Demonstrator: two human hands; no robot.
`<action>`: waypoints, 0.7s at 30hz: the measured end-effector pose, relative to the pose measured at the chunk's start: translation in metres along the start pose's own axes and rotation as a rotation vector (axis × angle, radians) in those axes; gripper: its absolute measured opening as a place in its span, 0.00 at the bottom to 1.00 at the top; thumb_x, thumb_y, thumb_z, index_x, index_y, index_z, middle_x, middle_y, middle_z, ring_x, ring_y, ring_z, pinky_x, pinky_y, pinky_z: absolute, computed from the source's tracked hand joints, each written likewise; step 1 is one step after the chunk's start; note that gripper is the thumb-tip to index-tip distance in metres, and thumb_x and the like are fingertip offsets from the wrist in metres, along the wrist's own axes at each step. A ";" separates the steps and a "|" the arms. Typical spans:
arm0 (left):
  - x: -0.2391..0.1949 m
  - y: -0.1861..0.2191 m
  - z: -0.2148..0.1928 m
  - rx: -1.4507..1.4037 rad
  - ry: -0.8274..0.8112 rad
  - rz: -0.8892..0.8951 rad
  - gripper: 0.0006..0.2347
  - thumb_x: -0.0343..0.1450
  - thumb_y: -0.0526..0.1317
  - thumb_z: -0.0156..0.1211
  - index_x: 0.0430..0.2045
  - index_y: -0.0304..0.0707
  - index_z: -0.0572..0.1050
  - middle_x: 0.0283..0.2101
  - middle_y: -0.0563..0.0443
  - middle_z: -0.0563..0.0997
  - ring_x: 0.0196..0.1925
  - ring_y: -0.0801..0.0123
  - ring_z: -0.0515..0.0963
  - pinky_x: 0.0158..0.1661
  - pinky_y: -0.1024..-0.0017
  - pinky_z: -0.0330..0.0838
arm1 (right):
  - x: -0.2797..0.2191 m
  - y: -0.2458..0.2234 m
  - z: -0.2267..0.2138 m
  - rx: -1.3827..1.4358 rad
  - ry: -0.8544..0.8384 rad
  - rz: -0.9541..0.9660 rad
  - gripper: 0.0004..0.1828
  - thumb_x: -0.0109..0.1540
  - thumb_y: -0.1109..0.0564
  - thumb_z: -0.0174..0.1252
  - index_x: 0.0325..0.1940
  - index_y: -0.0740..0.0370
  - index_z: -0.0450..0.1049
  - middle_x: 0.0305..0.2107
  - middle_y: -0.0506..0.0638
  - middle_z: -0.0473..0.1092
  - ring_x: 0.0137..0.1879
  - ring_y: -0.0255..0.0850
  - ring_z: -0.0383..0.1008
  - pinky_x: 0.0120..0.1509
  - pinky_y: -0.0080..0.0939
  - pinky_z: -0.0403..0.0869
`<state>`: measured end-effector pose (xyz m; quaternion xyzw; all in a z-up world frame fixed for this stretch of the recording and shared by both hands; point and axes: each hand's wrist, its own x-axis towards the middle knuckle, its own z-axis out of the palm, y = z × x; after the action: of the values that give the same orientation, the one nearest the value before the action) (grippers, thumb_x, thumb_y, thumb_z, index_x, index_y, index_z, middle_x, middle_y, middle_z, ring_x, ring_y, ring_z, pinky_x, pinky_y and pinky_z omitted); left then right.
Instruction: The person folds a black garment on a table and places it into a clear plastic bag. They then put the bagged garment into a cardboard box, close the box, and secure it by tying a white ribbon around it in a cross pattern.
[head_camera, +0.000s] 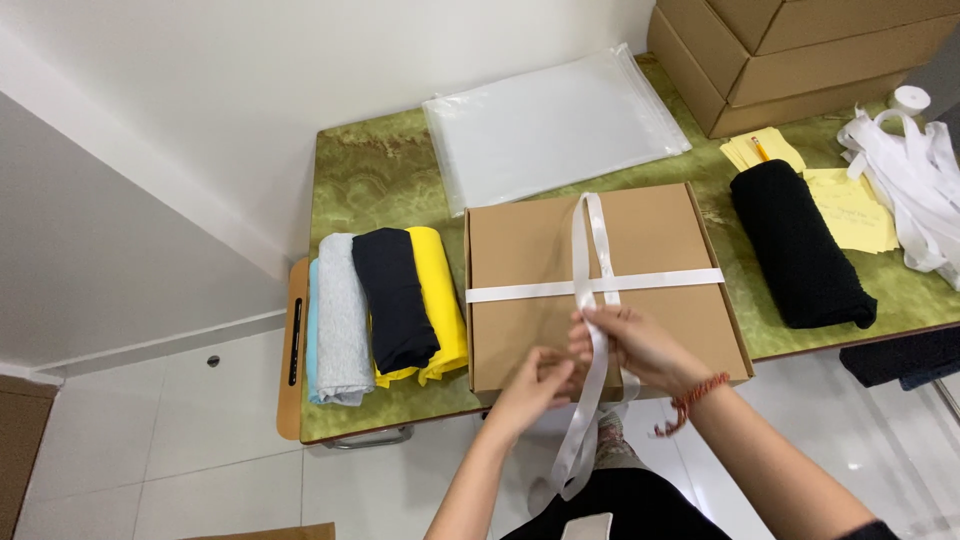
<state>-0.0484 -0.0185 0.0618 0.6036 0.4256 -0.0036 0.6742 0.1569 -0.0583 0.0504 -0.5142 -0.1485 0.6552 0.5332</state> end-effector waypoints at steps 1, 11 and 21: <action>0.009 -0.001 0.002 -0.123 0.192 0.041 0.25 0.75 0.58 0.51 0.62 0.42 0.69 0.65 0.46 0.79 0.65 0.62 0.81 0.63 0.66 0.75 | -0.010 0.016 -0.002 -0.008 -0.099 0.045 0.15 0.72 0.58 0.53 0.52 0.74 0.77 0.39 0.68 0.82 0.40 0.52 0.84 0.48 0.47 0.84; 0.048 -0.036 0.029 -0.509 0.164 0.071 0.04 0.76 0.33 0.59 0.43 0.35 0.75 0.43 0.39 0.88 0.41 0.60 0.90 0.38 0.68 0.86 | -0.090 0.050 0.020 -0.060 0.045 0.331 0.24 0.70 0.51 0.54 0.50 0.81 0.78 0.40 0.74 0.82 0.43 0.59 0.83 0.50 0.51 0.82; 0.044 -0.042 0.015 -0.099 0.333 0.188 0.11 0.70 0.41 0.65 0.46 0.53 0.81 0.55 0.63 0.86 0.39 0.78 0.83 0.46 0.77 0.75 | -0.065 0.081 0.005 -0.186 -0.117 0.270 0.12 0.69 0.56 0.60 0.42 0.71 0.76 0.29 0.66 0.79 0.37 0.54 0.83 0.44 0.43 0.80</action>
<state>-0.0338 -0.0199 0.0006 0.5991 0.4726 0.1804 0.6206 0.1019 -0.1435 0.0260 -0.5376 -0.1691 0.7330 0.3808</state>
